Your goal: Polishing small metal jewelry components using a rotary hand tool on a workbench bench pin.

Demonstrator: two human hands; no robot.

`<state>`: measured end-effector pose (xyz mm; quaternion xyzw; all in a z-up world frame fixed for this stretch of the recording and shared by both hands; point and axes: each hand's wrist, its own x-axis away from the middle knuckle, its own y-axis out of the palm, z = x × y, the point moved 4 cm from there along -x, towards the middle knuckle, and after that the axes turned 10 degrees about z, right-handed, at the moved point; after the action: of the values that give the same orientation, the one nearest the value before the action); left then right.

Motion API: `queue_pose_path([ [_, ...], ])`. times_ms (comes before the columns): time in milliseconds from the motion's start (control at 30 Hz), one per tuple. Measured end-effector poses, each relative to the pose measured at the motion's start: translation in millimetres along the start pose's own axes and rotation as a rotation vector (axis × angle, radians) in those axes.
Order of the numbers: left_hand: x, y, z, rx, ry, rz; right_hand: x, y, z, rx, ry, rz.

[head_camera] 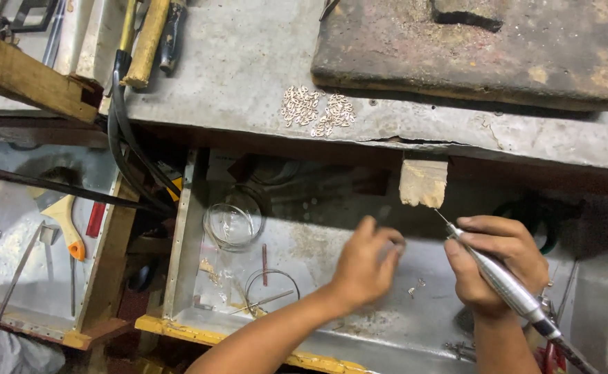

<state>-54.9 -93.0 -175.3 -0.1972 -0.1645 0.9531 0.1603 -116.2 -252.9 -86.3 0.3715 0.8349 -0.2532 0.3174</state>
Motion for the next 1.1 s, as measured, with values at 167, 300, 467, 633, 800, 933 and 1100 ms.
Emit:
queue_pose_path([
  [167, -22, -33, 6, 0.520, -0.651, -0.020, -6, 26, -18, -0.048, -0.054, -0.239],
  [300, -11, -27, 5, 0.915, -0.896, -0.102, -3, 43, -25, 0.050, -0.275, -0.346],
  [467, -9, -23, -2, 0.989, -0.920, -0.090, -2, 47, -28, 0.035, -0.284, -0.321],
  [633, -13, -28, 4, 0.993, -0.900, -0.107, 1, 48, -27, 0.022, -0.274, -0.305],
  [800, -12, -23, 1, 0.854, -0.452, -0.101, -8, 44, -21, -0.030, -0.088, -0.143],
  [933, -17, -35, 39, 0.693, -0.199, -0.044, -7, 36, -12, -0.071, -0.061, -0.083],
  [1100, -15, -37, 48, 0.564, 0.037, 0.066, -5, 31, -5, -0.111, -0.006, -0.051],
])
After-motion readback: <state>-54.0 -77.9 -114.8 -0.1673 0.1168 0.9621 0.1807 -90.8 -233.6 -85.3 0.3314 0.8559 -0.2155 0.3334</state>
